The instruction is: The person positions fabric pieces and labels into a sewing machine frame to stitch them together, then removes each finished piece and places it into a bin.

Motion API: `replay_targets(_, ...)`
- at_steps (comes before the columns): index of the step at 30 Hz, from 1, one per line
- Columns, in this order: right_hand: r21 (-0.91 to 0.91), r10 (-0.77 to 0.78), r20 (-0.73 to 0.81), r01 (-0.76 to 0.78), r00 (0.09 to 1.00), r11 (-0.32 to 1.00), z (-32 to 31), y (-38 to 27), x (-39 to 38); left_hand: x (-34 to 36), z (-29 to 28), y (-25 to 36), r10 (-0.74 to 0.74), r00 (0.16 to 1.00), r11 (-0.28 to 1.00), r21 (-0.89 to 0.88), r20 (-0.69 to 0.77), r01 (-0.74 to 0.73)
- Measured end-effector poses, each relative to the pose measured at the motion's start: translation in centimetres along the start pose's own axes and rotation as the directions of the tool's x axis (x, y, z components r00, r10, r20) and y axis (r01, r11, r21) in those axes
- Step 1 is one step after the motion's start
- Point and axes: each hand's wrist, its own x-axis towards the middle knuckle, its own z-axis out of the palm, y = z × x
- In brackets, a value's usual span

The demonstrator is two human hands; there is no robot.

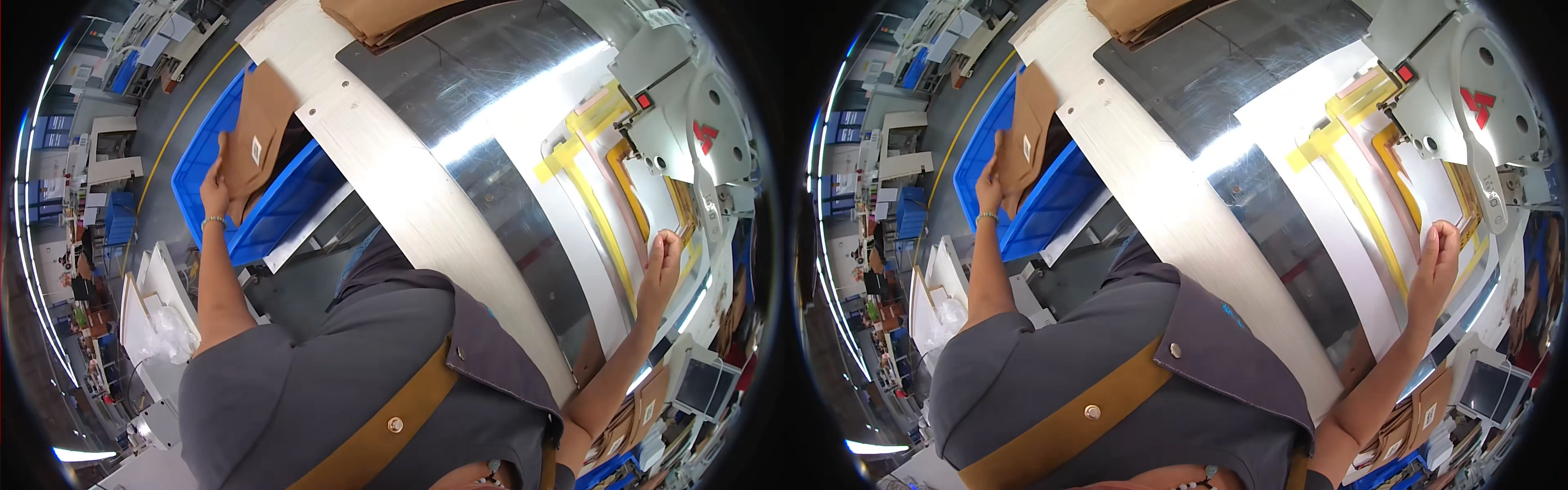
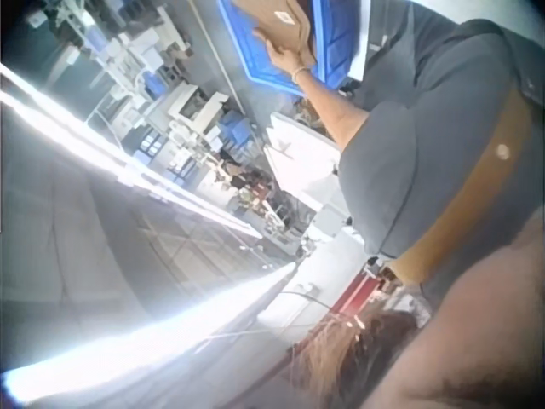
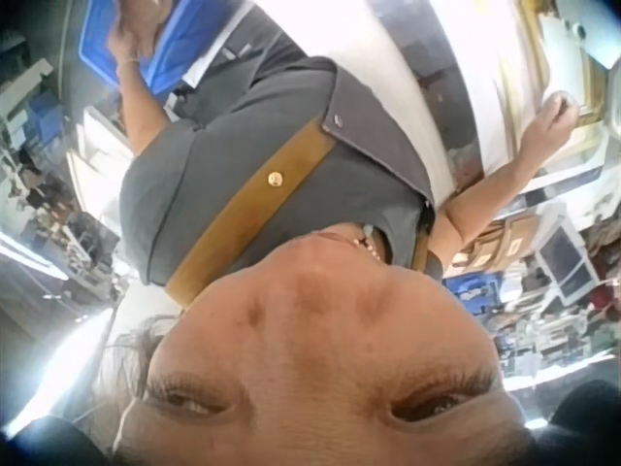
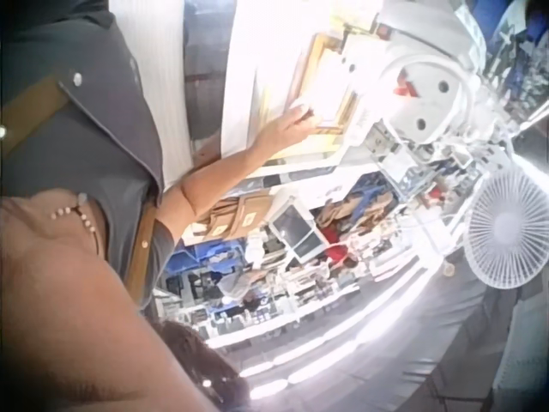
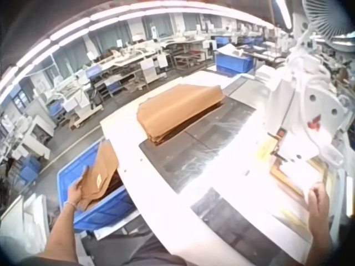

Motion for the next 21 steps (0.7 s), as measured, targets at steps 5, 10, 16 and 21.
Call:
replay_targets(5,0.095,0.061,0.115,-0.072,0.992,0.993,0.5,1.9,0.1,-5.2,-1.2,-8.4,-0.244,0.930,0.956,0.228,0.275,0.183)
replay_targets(10,-0.011,0.017,0.073,-0.017,0.997,1.000,-0.2,-0.5,-0.9,-2.7,4.5,1.0,-0.618,0.770,0.662,0.634,0.159,0.400)
replay_targets(16,0.031,0.097,0.225,-0.107,0.969,0.994,-2.5,0.5,2.5,8.1,4.2,5.3,0.230,0.971,0.947,0.246,-0.071,-0.206)
replay_targets(21,-0.035,0.118,0.013,-0.118,0.993,0.992,-4.8,-1.2,6.9,9.7,8.6,32.3,0.413,0.909,0.767,-0.515,-0.058,-0.382)
